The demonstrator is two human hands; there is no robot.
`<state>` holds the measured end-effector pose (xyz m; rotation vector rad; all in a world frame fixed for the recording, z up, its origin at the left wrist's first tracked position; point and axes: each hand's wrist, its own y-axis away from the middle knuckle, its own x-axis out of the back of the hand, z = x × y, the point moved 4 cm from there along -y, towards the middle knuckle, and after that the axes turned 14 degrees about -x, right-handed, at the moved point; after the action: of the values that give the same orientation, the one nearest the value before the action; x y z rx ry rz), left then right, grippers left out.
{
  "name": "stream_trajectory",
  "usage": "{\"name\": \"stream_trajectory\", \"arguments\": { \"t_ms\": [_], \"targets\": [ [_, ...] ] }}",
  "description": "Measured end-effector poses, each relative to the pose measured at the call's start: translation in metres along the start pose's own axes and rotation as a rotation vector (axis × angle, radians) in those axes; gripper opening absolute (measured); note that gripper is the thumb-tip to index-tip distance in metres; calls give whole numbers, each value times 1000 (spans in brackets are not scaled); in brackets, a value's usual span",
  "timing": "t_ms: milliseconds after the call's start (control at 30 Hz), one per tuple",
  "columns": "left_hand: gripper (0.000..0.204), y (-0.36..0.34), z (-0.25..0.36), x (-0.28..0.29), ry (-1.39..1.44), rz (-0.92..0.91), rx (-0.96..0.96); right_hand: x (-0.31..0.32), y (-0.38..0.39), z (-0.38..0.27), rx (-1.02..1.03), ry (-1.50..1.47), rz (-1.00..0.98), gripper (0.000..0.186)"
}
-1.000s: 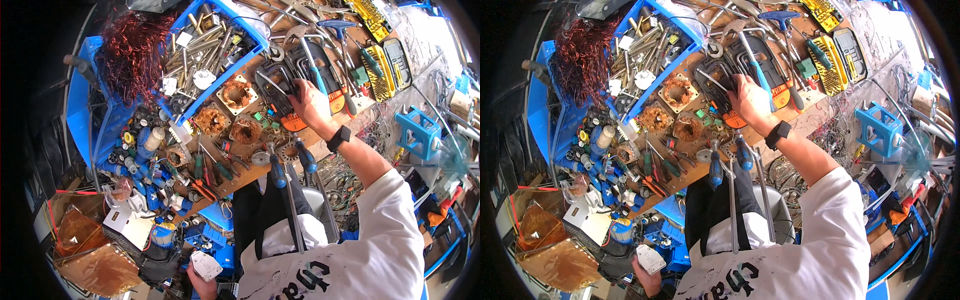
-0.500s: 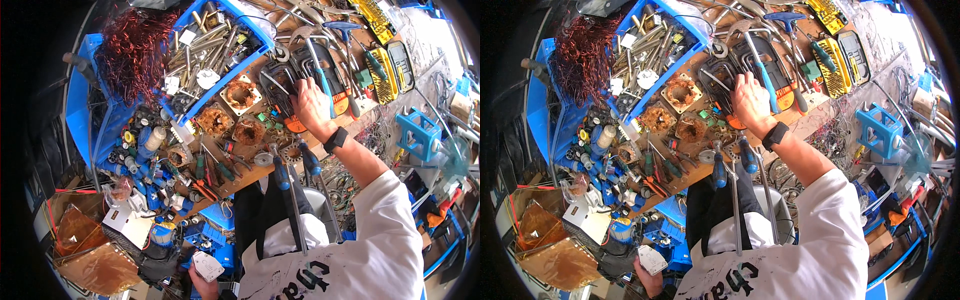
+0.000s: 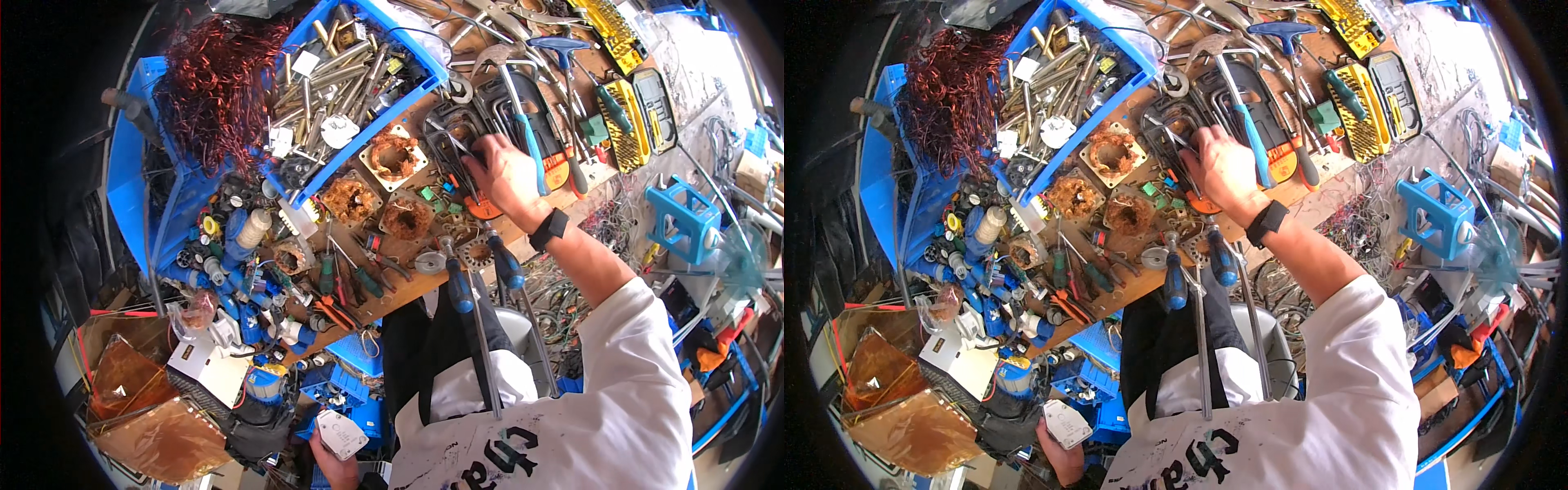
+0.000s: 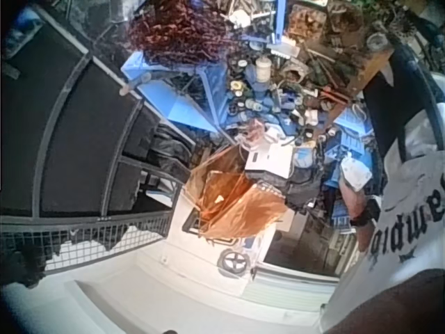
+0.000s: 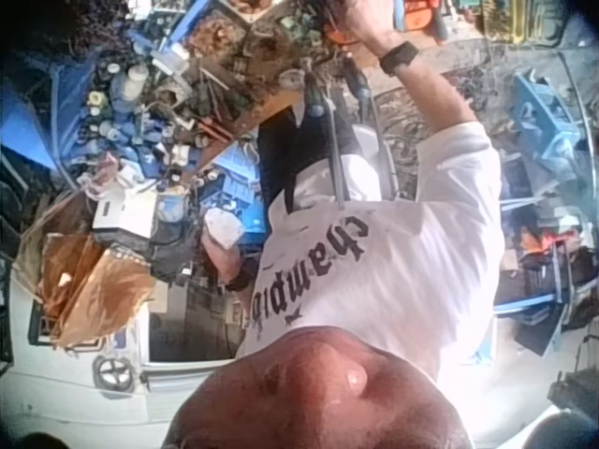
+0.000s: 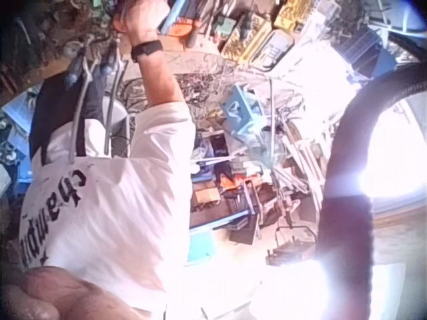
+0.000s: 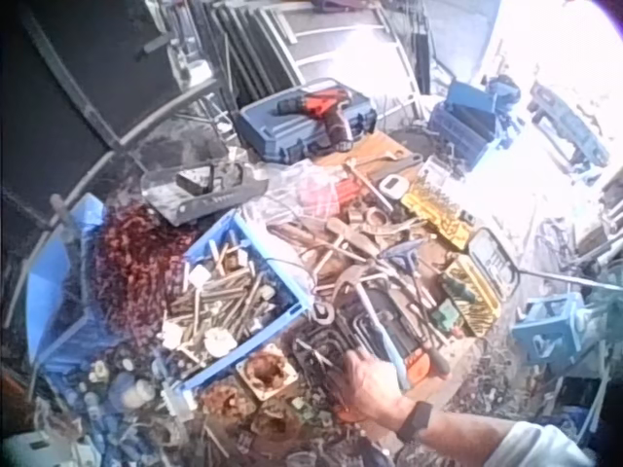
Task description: The person uses a small hex key to unscrew and open a white plastic electrical box. They then use a long metal rod to probe and manipulate the internal components of the box. The person repeatedly opens and closes the box while working on the internal wiring.
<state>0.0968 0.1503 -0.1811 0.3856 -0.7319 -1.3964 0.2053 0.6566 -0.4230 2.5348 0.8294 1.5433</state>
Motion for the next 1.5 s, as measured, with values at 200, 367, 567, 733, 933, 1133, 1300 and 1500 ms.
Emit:
{"name": "stream_trajectory", "arguments": {
  "t_ms": [200,367,567,733,933,1133,1300,1500],
  "targets": [
    [38,3,0,-7,-17,3,1,7,0,5,54,112,104,38],
    [38,2,-1,-4,-9,6,9,-5,6,9,-37,18,66,45],
    [38,0,-5,-2,-14,10,19,-3,1,15,-198,-222,-3,41],
    [38,0,-1,-12,-6,-36,15,-3,0,19,-171,-299,-37,40],
    [42,-2,0,-19,-55,-70,0,3,1,25,-38,-166,-72,40],
    [43,5,10,-30,-56,-73,-15,31,16,14,-46,-287,68,37],
    [43,14,7,-19,-35,-38,-22,67,15,36,-31,-97,450,44],
    [42,7,8,-20,-59,-87,-15,48,29,84,-177,-22,197,42]
  ]
}}
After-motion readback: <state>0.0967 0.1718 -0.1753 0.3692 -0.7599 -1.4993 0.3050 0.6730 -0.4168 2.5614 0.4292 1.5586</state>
